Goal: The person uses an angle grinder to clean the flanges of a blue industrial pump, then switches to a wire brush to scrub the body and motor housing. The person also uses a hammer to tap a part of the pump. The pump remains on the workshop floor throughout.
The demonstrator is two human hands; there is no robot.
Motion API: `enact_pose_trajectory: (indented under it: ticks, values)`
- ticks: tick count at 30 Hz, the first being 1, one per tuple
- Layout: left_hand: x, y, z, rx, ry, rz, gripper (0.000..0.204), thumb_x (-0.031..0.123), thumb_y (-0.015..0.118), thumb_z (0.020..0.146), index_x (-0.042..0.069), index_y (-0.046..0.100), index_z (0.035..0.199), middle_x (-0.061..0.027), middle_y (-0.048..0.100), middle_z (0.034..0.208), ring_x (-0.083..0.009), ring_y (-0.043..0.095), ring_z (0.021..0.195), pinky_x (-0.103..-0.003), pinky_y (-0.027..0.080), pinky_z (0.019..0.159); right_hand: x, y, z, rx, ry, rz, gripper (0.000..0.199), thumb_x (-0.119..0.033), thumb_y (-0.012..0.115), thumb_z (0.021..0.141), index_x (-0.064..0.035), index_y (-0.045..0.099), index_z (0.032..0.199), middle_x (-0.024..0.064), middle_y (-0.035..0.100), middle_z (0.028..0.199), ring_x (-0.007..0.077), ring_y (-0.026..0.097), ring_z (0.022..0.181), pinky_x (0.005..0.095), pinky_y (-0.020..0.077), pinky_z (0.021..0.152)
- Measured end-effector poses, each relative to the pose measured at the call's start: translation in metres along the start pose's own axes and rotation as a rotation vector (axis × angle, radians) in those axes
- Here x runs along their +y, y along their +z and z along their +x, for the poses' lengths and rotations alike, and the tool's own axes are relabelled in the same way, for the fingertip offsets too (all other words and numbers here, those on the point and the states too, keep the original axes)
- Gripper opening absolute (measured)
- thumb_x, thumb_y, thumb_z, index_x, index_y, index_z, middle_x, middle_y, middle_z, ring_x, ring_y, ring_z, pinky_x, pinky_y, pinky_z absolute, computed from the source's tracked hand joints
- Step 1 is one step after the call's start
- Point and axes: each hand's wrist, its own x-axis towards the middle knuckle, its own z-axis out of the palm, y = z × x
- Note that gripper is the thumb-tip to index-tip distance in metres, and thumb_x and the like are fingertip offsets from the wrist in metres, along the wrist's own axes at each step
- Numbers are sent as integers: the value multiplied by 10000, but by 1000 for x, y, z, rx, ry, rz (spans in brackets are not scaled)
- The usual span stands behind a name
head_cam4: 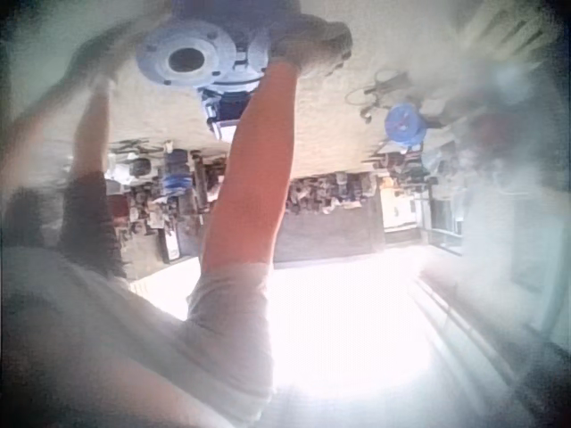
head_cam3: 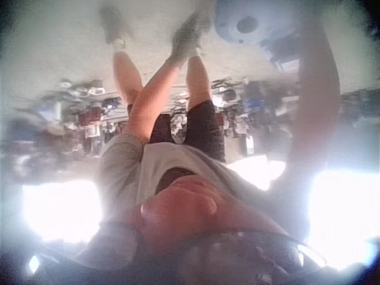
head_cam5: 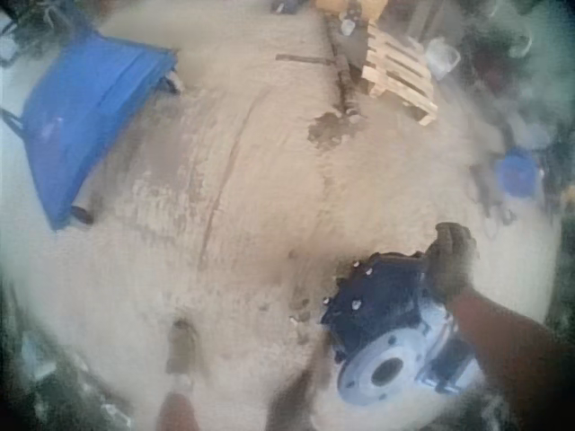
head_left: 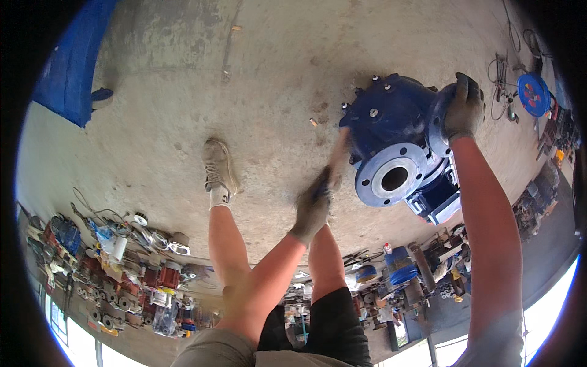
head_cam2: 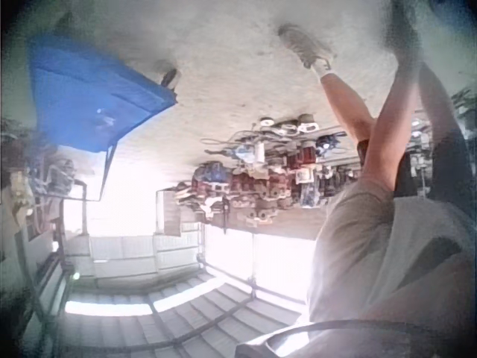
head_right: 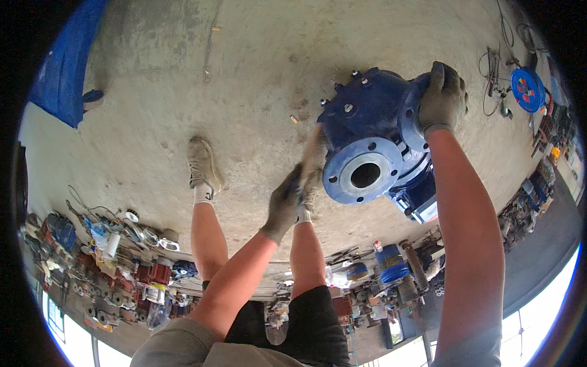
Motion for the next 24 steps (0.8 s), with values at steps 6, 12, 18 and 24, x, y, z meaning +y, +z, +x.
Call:
enact_pose_trajectory:
  ticks: [6,12,18,24]
  values:
    - [66,24,125,-54,-30,198,461,410,443,1104,140,601,1442,-292,715,1099,-444,696,1047,-489,550,884,13,2,4,-19,-16,-49,485,-495,466,1037,-159,704,1292,183,644,1338,404,578,1263,513,444,1083]
    - [74,-9,91,-263,51,782,515,291,465,1079,302,421,1591,-247,715,1003,-453,703,947,-556,545,817,5,1,4,3,37,-1,515,-537,458,1039,-166,694,1305,175,634,1361,403,568,1280,512,437,1091]
    - [82,16,141,-231,121,652,487,276,411,1104,205,450,1584,-246,721,1139,-447,695,1045,-522,537,875,3,1,2,-15,52,-4,534,-569,458,1040,-173,683,1318,161,629,1373,405,552,1294,523,421,1104]
    - [83,-32,58,-282,-80,140,490,399,497,1107,151,544,1526,-216,660,1402,-330,661,1272,-397,507,1032,5,2,1,-35,109,-98,524,-554,456,1047,-176,668,1340,165,606,1407,401,539,1312,523,412,1112]
